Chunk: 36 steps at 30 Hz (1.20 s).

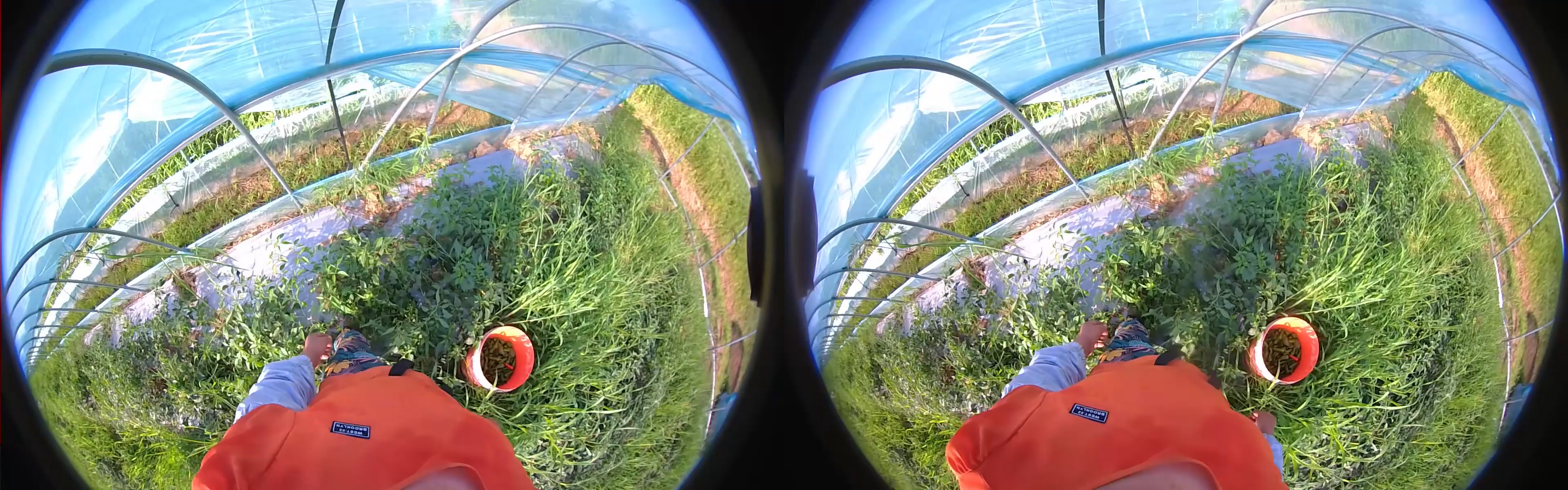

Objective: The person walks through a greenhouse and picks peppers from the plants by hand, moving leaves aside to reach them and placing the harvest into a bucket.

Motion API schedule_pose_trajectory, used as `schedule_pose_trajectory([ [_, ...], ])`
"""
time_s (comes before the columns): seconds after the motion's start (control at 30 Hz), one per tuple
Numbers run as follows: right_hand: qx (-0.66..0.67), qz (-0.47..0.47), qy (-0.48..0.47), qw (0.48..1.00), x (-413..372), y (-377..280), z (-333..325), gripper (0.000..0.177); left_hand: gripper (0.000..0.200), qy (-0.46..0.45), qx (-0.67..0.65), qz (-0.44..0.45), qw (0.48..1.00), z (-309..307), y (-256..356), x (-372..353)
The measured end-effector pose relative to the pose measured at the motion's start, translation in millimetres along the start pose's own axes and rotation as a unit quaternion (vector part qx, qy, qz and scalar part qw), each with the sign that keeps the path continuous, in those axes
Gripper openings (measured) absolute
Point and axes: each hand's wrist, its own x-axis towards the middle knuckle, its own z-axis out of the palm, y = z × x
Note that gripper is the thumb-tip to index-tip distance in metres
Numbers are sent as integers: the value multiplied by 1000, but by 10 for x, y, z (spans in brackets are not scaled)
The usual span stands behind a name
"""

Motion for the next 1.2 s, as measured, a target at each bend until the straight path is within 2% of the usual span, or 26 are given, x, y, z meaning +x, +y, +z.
schedule_pose_trajectory([
  [0.2,-58,-2,-49,997,157,-434,372,8,11,51,-43,20,998,-151,-68,98],
  [0.3,-113,-12,-71,991,187,-725,617,5,13,54,-114,14,992,-341,-325,112],
  [0.33,-133,-17,-76,988,190,-825,702,5,12,103,-102,0,989,-372,-394,70],
  [0.37,-154,-21,-84,984,192,-912,798,4,13,98,-132,6,986,-458,-558,102],
  [0.43,-192,-25,-98,976,185,-1055,1027,4,13,175,-106,-27,978,-544,-681,-112],
  [0.57,-263,-35,-126,956,149,-1267,1456,5,13,193,-184,-100,959,-821,-1366,-237],
  [0.6,-278,-37,-131,951,140,-1297,1547,5,14,200,-134,-126,962,-870,-1370,-372],
  [0.63,-292,-41,-135,946,136,-1320,1627,6,16,189,-20,-109,976,-930,-1740,-228],
  [0.7,-317,-47,-146,936,126,-1375,1810,8,17,218,-179,-155,947,-963,-2031,-271],
  [0.73,-328,-50,-150,931,117,-1394,1886,8,17,232,-174,-154,945,-954,-2130,-299],
  [0.77,-339,-55,-155,926,118,-1410,1972,9,16,201,-211,-158,943,-977,-2208,-313],
  [0.83,-355,-59,-164,918,126,-1439,2137,11,14,124,-363,-128,915,-1010,-2312,-391],
  [0.9,-368,-63,-173,911,148,-1432,2347,12,12,230,-304,-168,909,-866,-2246,-352],
  [0.97,-385,-61,-186,902,176,-1378,2625,14,11,191,-209,-136,949,-893,-2349,-140],
  [1.0,-396,-57,-190,897,171,-1369,2679,15,11,198,-240,-124,942,-1054,-2212,6],
  [1.07,-417,-54,-181,889,74,-1397,2530,17,14,176,-297,-155,925,-828,-2288,-49],
  [1.1,-420,-53,-177,889,45,-1396,2462,18,14,207,-323,-152,911,-782,-2233,-48],
  [1.2,-427,-42,-174,886,-22,-1434,2233,20,13,195,-334,-143,911,-794,-2018,2],
])
